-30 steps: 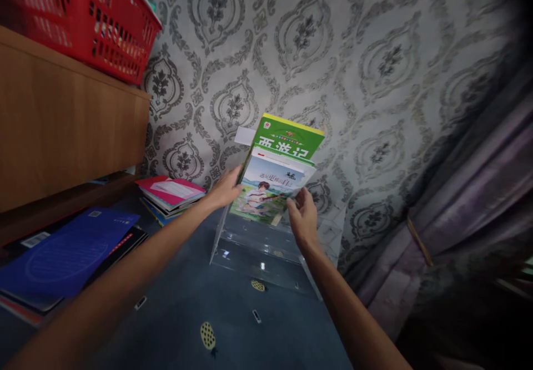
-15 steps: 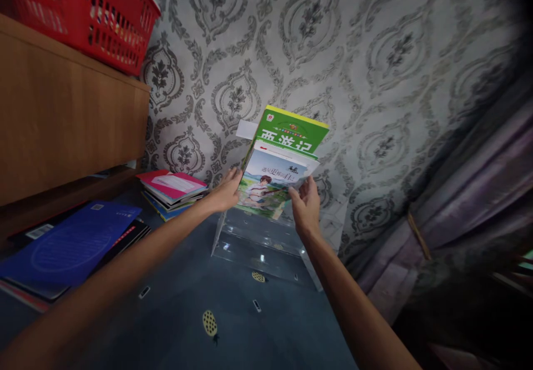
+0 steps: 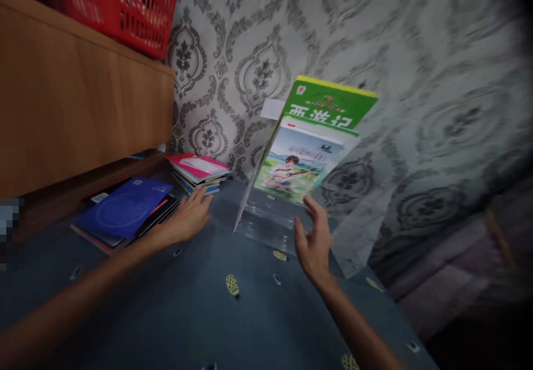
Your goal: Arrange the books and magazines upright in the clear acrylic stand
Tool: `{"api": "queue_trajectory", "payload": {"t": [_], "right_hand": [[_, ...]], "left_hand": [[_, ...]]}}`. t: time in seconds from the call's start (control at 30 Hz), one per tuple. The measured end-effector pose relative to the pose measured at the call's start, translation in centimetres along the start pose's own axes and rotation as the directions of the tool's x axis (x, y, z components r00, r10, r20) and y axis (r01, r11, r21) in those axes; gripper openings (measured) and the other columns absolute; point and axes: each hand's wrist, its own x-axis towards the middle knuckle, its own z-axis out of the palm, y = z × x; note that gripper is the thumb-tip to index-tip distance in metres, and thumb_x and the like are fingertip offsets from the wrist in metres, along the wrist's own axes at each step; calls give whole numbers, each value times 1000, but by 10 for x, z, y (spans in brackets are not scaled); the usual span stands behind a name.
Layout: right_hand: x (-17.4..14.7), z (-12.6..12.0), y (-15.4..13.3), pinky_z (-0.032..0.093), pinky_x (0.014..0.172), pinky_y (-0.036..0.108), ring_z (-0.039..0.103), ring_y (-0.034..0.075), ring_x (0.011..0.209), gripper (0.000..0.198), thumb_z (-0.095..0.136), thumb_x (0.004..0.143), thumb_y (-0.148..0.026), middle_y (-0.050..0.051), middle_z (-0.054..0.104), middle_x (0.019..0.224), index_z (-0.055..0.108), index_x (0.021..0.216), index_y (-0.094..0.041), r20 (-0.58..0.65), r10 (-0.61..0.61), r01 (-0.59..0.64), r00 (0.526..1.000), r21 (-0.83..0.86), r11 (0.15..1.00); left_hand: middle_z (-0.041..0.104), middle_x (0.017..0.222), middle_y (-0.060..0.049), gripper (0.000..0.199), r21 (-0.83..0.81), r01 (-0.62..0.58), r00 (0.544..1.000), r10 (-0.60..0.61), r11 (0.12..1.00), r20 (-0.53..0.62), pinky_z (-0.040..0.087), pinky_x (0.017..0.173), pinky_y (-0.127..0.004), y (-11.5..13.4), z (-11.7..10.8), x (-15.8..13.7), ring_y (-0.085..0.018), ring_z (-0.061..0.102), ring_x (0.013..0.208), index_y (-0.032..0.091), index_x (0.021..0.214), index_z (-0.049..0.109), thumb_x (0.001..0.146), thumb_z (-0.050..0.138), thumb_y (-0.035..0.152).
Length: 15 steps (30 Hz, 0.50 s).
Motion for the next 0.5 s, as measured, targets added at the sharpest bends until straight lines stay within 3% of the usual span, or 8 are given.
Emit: {"api": "queue_trajectory", "payload": {"t": [0.1, 0.23, 0.3, 0.37, 0.5], "right_hand": [[-45, 14, -21, 49, 107, 55, 55, 29, 134, 41, 47, 96, -23, 13, 58, 142, 56, 137, -26, 214, -117, 102, 970, 80, 992], [-86, 32, -38, 54, 105, 49, 57, 26, 133, 45, 45, 97, -15, 10, 58, 143, 57, 137, -30, 372, -176, 108, 911, 197, 974], [-96, 36, -42, 56, 103, 46, 60, 25, 130, 42, 46, 98, -14, 9, 61, 141, 60, 134, -31, 415, -174, 83, 893, 227, 970], [-100, 36, -44, 57, 102, 44, 62, 25, 126, 38, 46, 98, -15, 9, 63, 137, 64, 129, -29, 443, -170, 63, 880, 245, 968], [-100, 31, -47, 56, 103, 45, 65, 25, 122, 32, 45, 100, -17, 11, 66, 131, 67, 121, -25, 479, -135, 14, 867, 249, 968]], "left_hand": [[22, 166, -26, 61, 242, 242, 968, -250, 940, 3, 24, 116, -70, -27, -20, -37, -42, 15, 155, 9, 151, 40, 95, 51, 31], [26, 162, -31, 81, 365, 498, 847, -532, 787, -9, 32, 110, -72, -55, -45, -64, -49, 23, 150, 2, 154, 33, 95, 47, 56], [32, 160, -32, 88, 391, 518, 820, -572, 761, 27, 33, 109, -71, -61, -51, -70, -49, 28, 149, 2, 154, 34, 93, 46, 64], [35, 159, -30, 87, 411, 490, 825, -561, 769, 65, 34, 110, -69, -60, -52, -75, -47, 30, 149, 4, 154, 35, 93, 47, 65], [35, 160, -26, 76, 470, 409, 853, -510, 782, 107, 39, 109, -66, -42, -49, -85, -44, 32, 149, 10, 155, 36, 92, 58, 47]]}}
